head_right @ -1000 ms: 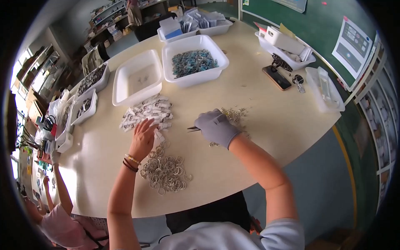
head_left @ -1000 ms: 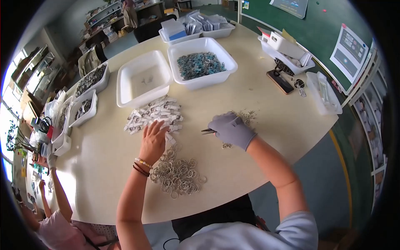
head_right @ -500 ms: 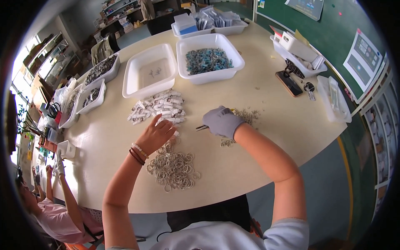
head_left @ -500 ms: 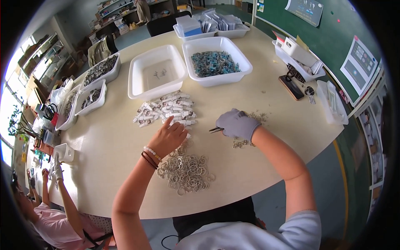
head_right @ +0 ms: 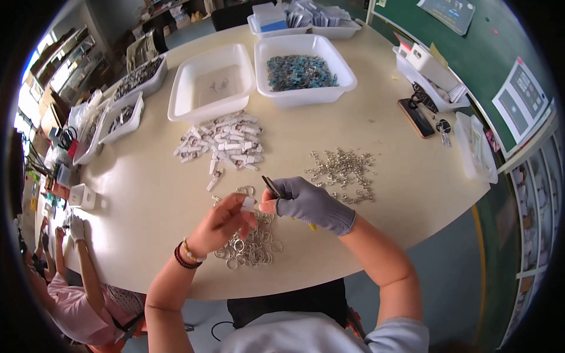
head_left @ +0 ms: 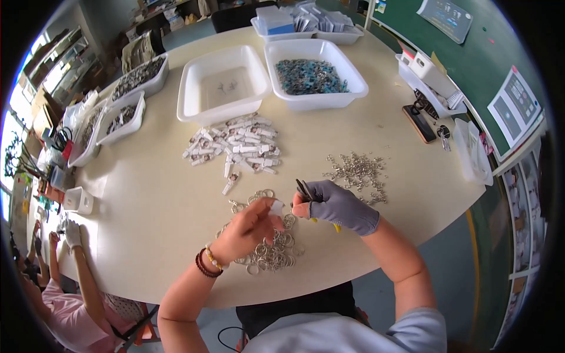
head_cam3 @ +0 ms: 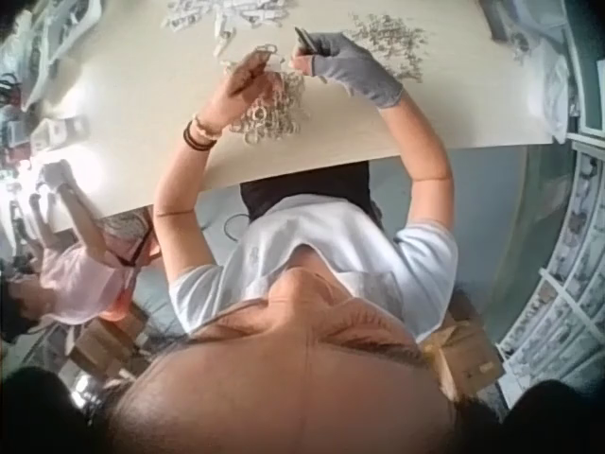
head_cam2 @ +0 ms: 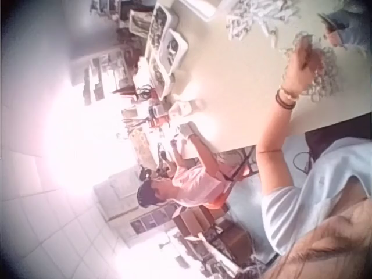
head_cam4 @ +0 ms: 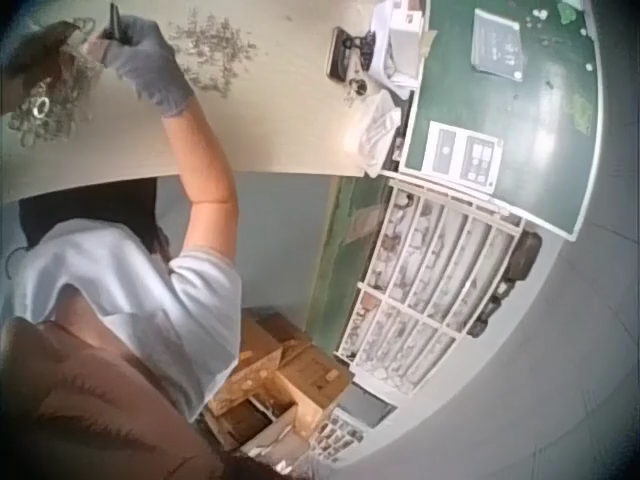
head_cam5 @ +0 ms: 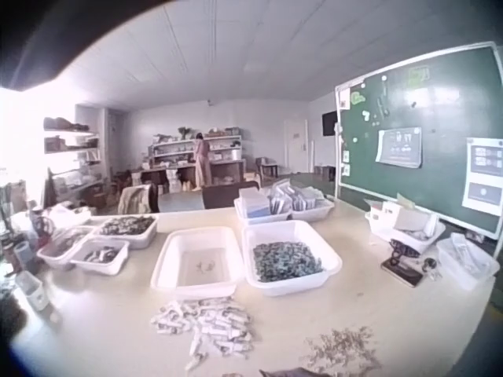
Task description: The person assembles keychains by attaching metal rings to plastic charms using pliers.
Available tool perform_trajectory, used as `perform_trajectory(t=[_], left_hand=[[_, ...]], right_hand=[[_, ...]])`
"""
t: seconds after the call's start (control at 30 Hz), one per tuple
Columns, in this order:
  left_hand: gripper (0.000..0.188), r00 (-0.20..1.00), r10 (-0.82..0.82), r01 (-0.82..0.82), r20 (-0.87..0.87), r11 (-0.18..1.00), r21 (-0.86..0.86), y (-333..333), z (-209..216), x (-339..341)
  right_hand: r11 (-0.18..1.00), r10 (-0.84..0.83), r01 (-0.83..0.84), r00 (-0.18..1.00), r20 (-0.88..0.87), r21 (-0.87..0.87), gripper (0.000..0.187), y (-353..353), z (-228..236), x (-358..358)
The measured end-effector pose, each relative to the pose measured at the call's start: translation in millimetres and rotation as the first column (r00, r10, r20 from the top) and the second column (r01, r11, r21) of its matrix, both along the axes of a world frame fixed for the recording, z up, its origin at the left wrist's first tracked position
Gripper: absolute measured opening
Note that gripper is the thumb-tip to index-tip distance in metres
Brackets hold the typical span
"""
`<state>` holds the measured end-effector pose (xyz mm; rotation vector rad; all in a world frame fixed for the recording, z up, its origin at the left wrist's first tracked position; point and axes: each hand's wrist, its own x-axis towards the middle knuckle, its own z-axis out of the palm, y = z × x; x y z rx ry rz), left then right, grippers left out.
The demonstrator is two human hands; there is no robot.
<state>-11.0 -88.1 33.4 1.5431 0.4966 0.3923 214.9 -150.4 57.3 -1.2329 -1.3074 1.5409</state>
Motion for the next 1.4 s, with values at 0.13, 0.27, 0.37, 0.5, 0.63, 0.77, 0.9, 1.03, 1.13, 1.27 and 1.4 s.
perform_trajectory(t=[0.13, 0.27, 0.37, 0.5, 0.63, 0.77, 0.9, 1.03, 1.13, 1.27, 1.4], left_hand=[[0.027, 0.996, -0.044, 0.037, -0.073, 0.995, -0.094, -19, 4, -5], [0.026, 0.99, -0.026, 0.034, -0.137, 0.998, 0.057, -30, 7, -10], [0.026, 0.988, -0.017, 0.021, -0.151, 0.999, 0.029, -33, 9, -12], [0.027, 0.989, -0.03, 0.02, -0.142, 0.997, -0.068, -31, 5, -17], [0.029, 0.988, -0.059, 0.057, -0.144, 0.998, -0.017, -29, 12, -18], [0.032, 0.99, -0.081, 0.099, -0.119, 0.984, 0.15, -27, 12, -22], [0.037, 0.978, -0.147, 0.18, -0.147, 0.951, 0.25, -23, 16, -23], [0.042, 0.947, -0.291, 0.309, -0.134, 0.939, 0.148, -18, 16, -25], [0.042, 0.928, -0.354, 0.367, -0.112, 0.922, 0.121, -17, 16, -24], [0.037, 0.968, -0.232, 0.249, -0.091, 0.924, 0.29, -29, 14, -22], [0.031, 0.988, 0.143, -0.145, 0.059, 0.714, 0.685, -38, 3, -11]], right_hand=[[0.993, 0.071, -0.076, 0.996, -0.061, -0.09, 0.013, -3, -1, -7], [0.992, 0.068, -0.075, 0.995, -0.068, -0.101, 0.014, -2, 0, -11], [0.99, 0.074, -0.083, 0.994, -0.084, -0.114, 0.014, -3, 2, -12], [0.983, 0.124, -0.126, 0.992, -0.025, -0.133, 0.014, -5, 0, -13], [0.975, 0.171, -0.17, 0.985, -0.004, -0.147, 0.017, -6, 3, -12], [0.971, 0.175, -0.179, 0.984, -0.035, -0.162, 0.017, -8, 2, -13], [0.956, 0.222, -0.22, 0.975, -0.011, -0.194, 0.016, -9, 4, -13], [0.937, 0.301, -0.287, 0.953, 0.043, -0.199, 0.014, -11, 6, -10], [0.906, 0.37, -0.352, 0.929, 0.036, -0.235, 0.013, -10, 8, -8], [0.931, 0.314, -0.31, 0.949, -0.01, -0.194, 0.012, -11, 6, -15], [0.995, 0.062, -0.066, 0.997, -0.054, -0.075, 0.012, -21, 4, -38]])
